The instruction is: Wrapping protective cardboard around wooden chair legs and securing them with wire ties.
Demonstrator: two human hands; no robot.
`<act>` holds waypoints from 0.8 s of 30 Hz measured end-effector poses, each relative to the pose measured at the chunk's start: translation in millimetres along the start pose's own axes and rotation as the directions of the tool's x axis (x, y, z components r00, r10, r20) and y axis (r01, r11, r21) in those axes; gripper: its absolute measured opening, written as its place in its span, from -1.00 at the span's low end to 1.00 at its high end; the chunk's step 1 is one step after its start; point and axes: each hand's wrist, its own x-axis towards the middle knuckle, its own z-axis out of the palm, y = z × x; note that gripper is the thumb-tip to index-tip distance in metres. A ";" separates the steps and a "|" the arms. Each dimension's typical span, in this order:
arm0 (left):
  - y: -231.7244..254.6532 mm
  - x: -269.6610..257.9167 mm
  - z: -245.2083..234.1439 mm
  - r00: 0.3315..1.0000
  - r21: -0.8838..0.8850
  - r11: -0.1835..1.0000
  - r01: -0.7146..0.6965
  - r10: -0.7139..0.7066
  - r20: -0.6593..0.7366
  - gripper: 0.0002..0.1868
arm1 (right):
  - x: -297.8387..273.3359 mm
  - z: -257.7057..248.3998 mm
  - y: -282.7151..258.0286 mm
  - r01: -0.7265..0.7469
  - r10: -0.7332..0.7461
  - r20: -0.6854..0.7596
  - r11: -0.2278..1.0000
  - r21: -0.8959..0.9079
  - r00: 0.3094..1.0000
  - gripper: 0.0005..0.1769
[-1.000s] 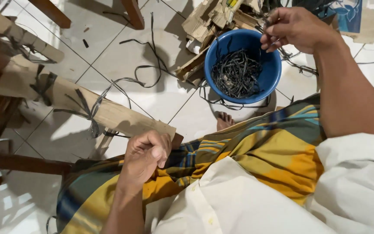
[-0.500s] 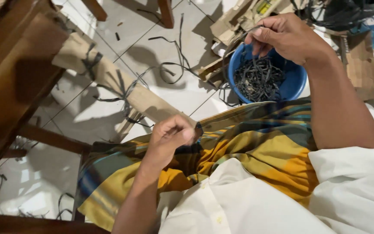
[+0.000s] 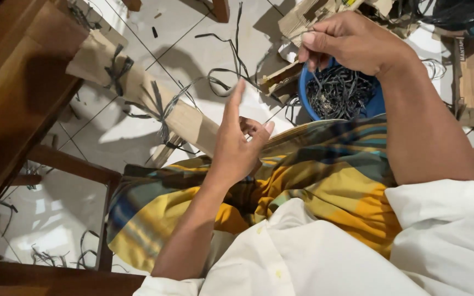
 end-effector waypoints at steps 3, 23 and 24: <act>-21.8 6.8 9.5 0.993 0.085 0.990 -0.114 0.110 0.043 -0.38 | 9.2 0.6 13.4 -0.033 0.032 -0.088 0.999 -0.002 0.996 -0.58; -43.3 13.7 16.3 0.976 -0.135 0.978 -0.159 0.135 -0.171 -0.63 | 24.4 20.5 2.7 0.019 -0.025 0.124 0.999 0.045 0.992 -0.56; -44.7 10.1 15.5 0.982 -0.172 0.975 -0.138 0.112 -0.149 -0.64 | 24.9 21.4 6.7 -0.003 0.006 0.112 1.000 -0.024 0.994 -0.65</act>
